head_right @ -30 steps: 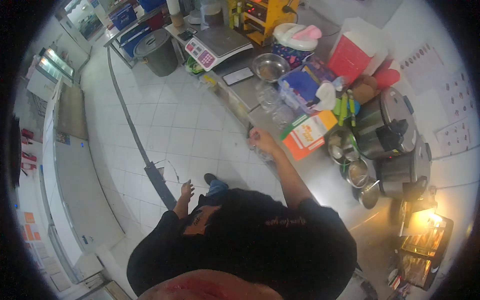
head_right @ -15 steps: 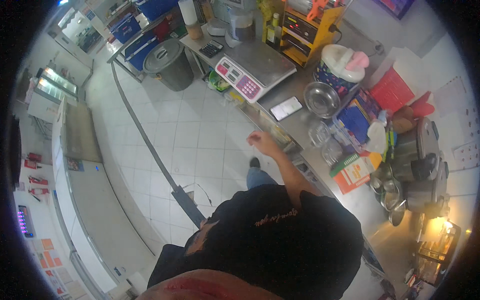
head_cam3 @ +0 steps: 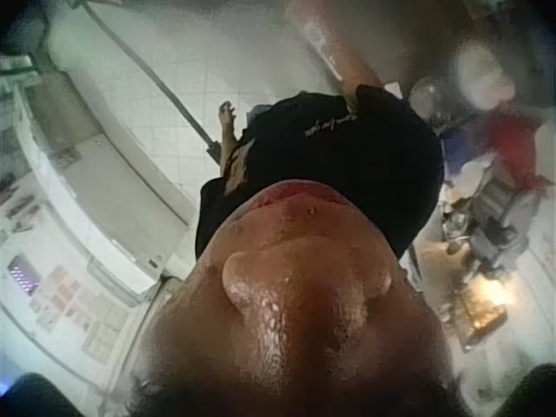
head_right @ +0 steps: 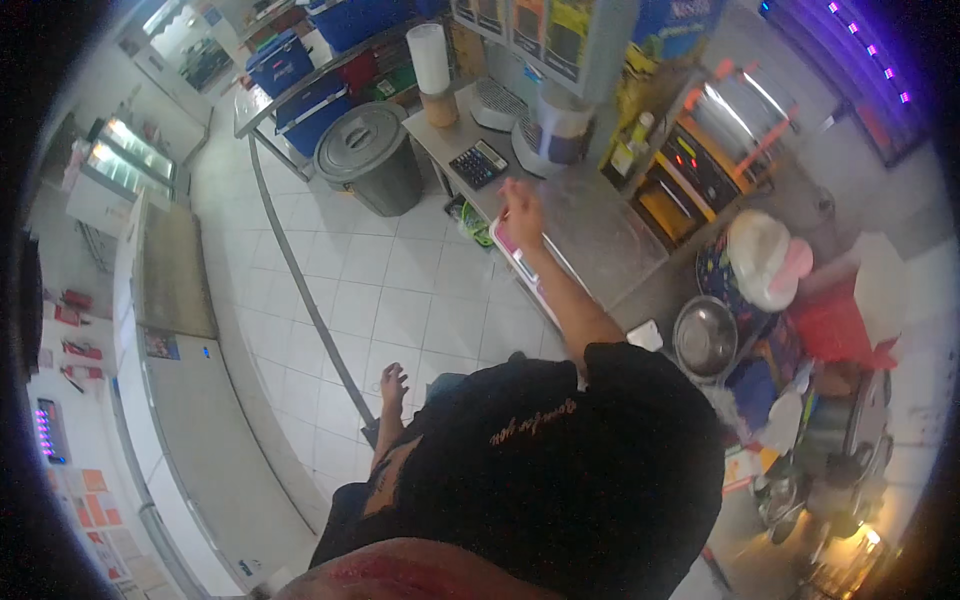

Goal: The person prepares drinks by pouring liquid from a container into a dispenser, checking a phone, handling ingredients in bowls, and organizing plastic cups.

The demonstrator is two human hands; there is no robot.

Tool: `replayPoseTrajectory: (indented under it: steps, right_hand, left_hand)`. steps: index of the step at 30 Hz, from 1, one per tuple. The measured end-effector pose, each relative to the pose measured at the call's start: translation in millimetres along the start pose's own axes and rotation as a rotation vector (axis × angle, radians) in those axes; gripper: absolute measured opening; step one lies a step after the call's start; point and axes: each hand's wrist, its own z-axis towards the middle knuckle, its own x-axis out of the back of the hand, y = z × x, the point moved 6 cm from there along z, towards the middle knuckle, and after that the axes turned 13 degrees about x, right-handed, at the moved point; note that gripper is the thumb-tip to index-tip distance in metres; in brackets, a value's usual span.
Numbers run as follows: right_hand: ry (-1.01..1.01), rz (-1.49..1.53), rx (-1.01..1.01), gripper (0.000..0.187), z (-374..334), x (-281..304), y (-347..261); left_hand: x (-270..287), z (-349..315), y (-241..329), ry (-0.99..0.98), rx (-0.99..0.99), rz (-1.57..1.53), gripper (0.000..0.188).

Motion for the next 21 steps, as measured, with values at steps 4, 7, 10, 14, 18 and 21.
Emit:
replayPoseTrajectory:
  steps: [4, 7, 10, 14, 18, 21]
  right_hand:
    - [-0.516, -0.012, -0.165, 0.057, -25, -103, 55]
    - [-0.754, -0.078, -0.263, 0.060, -35, -152, 85]
    - [-0.929, -0.296, -0.295, 0.063, -32, -180, 104]
    - [-1.173, -0.684, -0.456, 0.070, -2, -204, 126]
    - [-1.051, -0.756, -0.395, 0.077, 21, -227, 169]
    - [-0.988, -0.822, -0.373, 0.072, 32, -253, 152]
  left_hand:
    - [39, 50, -28, 0.116, 0.175, -0.093, 0.040]
    - [84, 70, -61, 0.065, 0.247, 0.061, 0.044]
    - [111, 93, -61, -0.027, 0.196, 0.376, 0.044]
    - [141, 138, -10, -0.109, 0.074, 0.657, 0.044]
    - [158, 215, 68, -0.172, 0.002, 0.637, 0.045]
    - [159, 275, 140, -0.212, 0.020, 0.391, 0.046]
